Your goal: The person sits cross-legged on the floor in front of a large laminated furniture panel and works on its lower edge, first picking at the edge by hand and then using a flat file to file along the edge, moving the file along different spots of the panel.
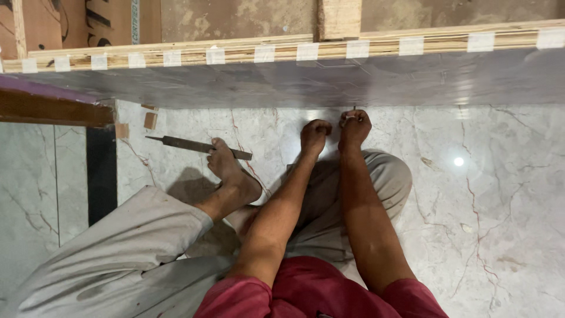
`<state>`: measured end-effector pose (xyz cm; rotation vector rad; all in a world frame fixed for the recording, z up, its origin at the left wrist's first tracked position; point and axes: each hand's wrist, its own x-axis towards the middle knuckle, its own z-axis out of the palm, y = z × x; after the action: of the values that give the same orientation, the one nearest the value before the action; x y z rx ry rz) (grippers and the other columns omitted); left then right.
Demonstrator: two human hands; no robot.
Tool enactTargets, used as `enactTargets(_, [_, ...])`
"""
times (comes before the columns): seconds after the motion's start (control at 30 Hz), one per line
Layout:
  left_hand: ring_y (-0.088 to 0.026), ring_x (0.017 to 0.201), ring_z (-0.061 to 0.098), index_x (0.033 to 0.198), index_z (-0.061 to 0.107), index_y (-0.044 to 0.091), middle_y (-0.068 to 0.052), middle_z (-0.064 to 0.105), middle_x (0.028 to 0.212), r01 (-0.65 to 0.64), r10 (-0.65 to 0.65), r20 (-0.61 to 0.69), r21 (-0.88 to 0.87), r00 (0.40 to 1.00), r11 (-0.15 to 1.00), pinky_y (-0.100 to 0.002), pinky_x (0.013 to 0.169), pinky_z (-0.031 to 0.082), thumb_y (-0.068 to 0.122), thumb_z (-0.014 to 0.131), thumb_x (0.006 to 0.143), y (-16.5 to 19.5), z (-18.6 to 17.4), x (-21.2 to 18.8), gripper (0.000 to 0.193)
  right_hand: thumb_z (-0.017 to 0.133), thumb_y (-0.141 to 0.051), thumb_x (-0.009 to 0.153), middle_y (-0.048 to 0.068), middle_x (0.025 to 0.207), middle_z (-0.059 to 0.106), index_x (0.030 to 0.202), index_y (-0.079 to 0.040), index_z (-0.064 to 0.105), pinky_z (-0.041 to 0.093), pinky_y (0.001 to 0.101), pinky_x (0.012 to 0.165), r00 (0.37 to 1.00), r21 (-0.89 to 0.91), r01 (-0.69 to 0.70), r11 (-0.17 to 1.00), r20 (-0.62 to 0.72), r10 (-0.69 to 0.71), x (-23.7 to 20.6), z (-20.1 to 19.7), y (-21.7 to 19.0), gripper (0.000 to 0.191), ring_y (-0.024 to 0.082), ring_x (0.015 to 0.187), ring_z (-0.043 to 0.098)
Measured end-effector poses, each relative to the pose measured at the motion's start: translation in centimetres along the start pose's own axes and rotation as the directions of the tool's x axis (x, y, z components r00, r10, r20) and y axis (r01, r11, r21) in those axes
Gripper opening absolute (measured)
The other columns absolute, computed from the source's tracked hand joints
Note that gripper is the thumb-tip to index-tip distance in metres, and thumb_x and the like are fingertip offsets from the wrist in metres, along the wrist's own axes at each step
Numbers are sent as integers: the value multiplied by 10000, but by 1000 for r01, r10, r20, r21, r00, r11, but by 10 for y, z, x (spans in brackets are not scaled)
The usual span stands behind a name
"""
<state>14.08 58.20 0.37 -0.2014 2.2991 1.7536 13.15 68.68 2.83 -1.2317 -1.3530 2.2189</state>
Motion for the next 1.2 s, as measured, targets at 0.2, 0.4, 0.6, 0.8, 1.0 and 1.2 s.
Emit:
enactTargets(0.2, [-158, 793, 675, 1040, 745, 24, -72, 745, 917, 158, -118, 125, -395, 985, 905, -279, 658, 502, 95, 641, 970, 0, -6, -8, 144, 468, -8, 910, 75, 696, 566, 839, -63, 593, 359, 284, 437, 981, -99, -174, 980, 63, 181, -21, -9, 1, 154, 156, 521, 481])
enactTargets(0.4, [-75, 858, 661, 1236, 671, 144, 24, 728, 1020, 344, -235, 305, -379, 923, 859, -242, 662, 514, 292, 636, 960, -6, -29, -23, 316, 632, -127, 861, 109, 839, 706, 1036, -46, 658, 573, 354, 606, 984, -325, -71, 943, 131, 119, -30, -11, 17, 195, 229, 693, 695])
enactTargets(0.6, [-138, 731, 576, 1235, 729, 29, -60, 676, 917, 264, -158, 289, -376, 944, 888, -261, 573, 452, 250, 711, 1011, -11, -41, -21, 315, 789, -232, 842, 148, 1067, 754, 1158, -95, 629, 584, 364, 739, 961, -792, 277, 545, 237, -144, -48, -5, 25, 380, 266, 892, 743])
enactTargets(0.8, [-124, 646, 667, 1054, 713, 10, -52, 703, 810, 386, -316, 287, -232, 904, 893, -277, 549, 567, 183, 599, 1016, -25, -69, -7, 211, 748, -39, 788, 117, 1060, 727, 1242, -84, 590, 589, 342, 693, 818, -666, 491, 562, 574, -34, -61, 1, 22, 482, 240, 836, 727])
enactTargets(1.0, [-170, 618, 698, 1082, 698, -32, -98, 750, 821, 308, -241, 233, -317, 942, 897, -290, 514, 487, 44, 549, 926, -36, -77, -13, 229, 611, 80, 814, 76, 1045, 712, 1228, -26, 649, 571, 313, 617, 902, -221, 74, 972, 431, 29, -55, 6, 35, 430, 208, 769, 689])
enactTargets(1.2, [-147, 680, 727, 1118, 689, -43, -90, 759, 868, 235, -190, 204, -230, 960, 944, -290, 655, 578, 155, 656, 939, -36, -70, -17, 269, 638, -62, 980, 108, 894, 687, 1180, 1, 651, 578, 331, 594, 1000, 70, -15, 997, -18, 17, -43, 8, 23, 210, 196, 710, 654])
